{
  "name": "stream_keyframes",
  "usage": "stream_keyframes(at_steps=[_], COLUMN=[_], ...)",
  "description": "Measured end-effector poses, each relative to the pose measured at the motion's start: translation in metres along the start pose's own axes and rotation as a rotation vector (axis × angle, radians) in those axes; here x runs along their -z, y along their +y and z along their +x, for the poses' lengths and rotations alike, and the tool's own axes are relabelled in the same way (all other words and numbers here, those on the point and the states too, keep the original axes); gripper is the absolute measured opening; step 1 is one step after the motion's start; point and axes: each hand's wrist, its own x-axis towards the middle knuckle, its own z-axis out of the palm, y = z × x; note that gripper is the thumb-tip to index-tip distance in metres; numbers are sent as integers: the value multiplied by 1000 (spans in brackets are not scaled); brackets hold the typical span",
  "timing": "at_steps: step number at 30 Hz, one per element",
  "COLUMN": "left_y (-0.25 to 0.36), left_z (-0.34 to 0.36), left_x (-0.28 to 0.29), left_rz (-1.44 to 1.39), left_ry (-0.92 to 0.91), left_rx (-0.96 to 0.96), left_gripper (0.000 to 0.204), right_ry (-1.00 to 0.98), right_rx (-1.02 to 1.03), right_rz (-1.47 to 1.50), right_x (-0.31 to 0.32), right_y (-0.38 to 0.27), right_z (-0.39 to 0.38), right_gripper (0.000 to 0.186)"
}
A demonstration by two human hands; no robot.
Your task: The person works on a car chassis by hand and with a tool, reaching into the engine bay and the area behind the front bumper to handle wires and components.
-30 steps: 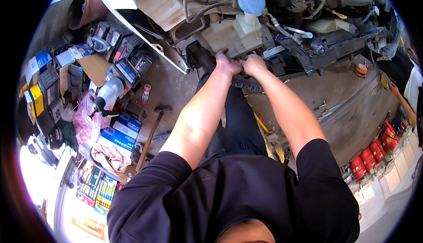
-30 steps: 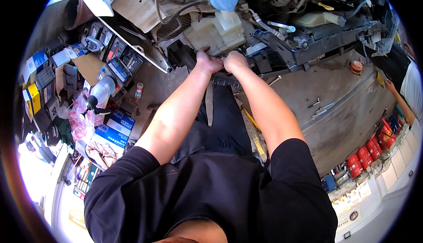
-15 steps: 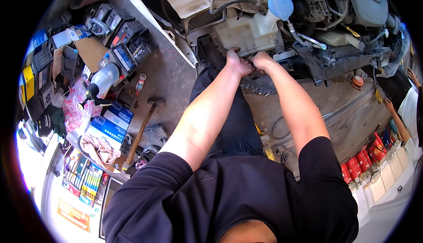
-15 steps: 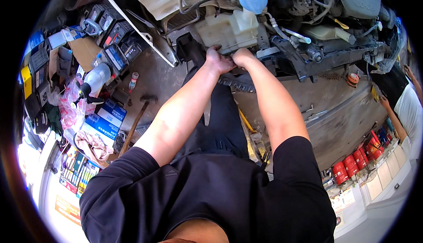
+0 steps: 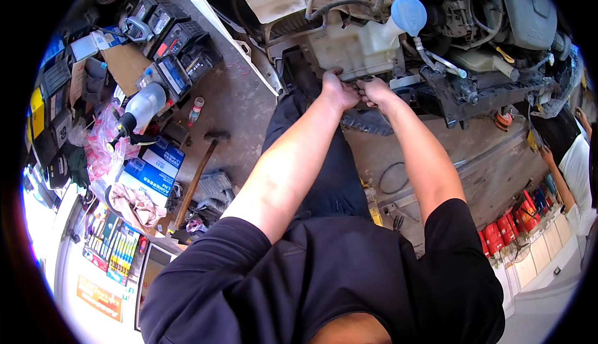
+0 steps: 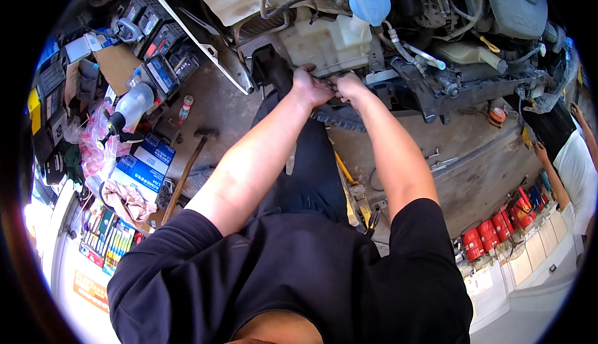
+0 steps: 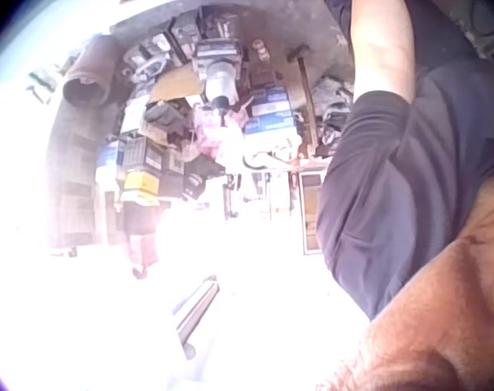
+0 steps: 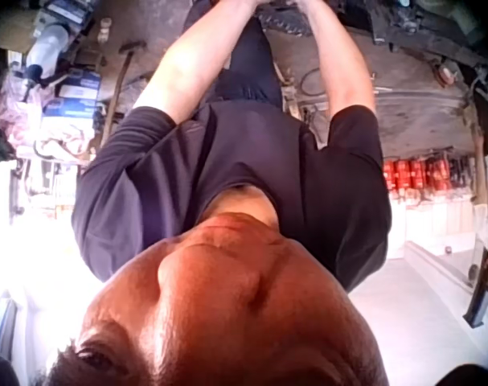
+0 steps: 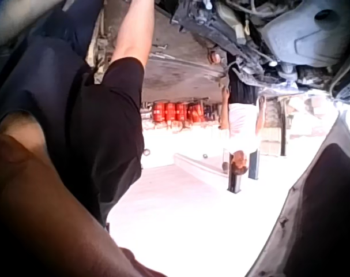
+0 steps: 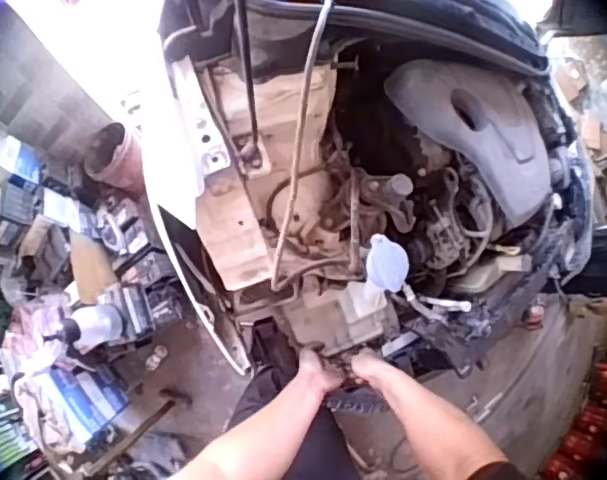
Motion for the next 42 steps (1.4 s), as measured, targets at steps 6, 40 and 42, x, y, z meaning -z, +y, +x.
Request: stream_keyframes(at_steps=[6, 40, 42], left_y=[-8, -14, -13], left_z=[-10, -60, -56], left_x=[-7, 8, 8], left_rz=[4, 1493, 1498], left_ry=[-5, 603, 625], left_rx=[-49, -1180, -1187], left_gripper=[63, 24, 24], right_ry=[-92, 329, 362], right_rx=[21, 675, 597], right_rz=[163, -1379, -1397], right_x=[5, -34, -33], right_y=[13, -108, -107], right_z=[5, -24, -23], right_gripper=[25, 37, 32])
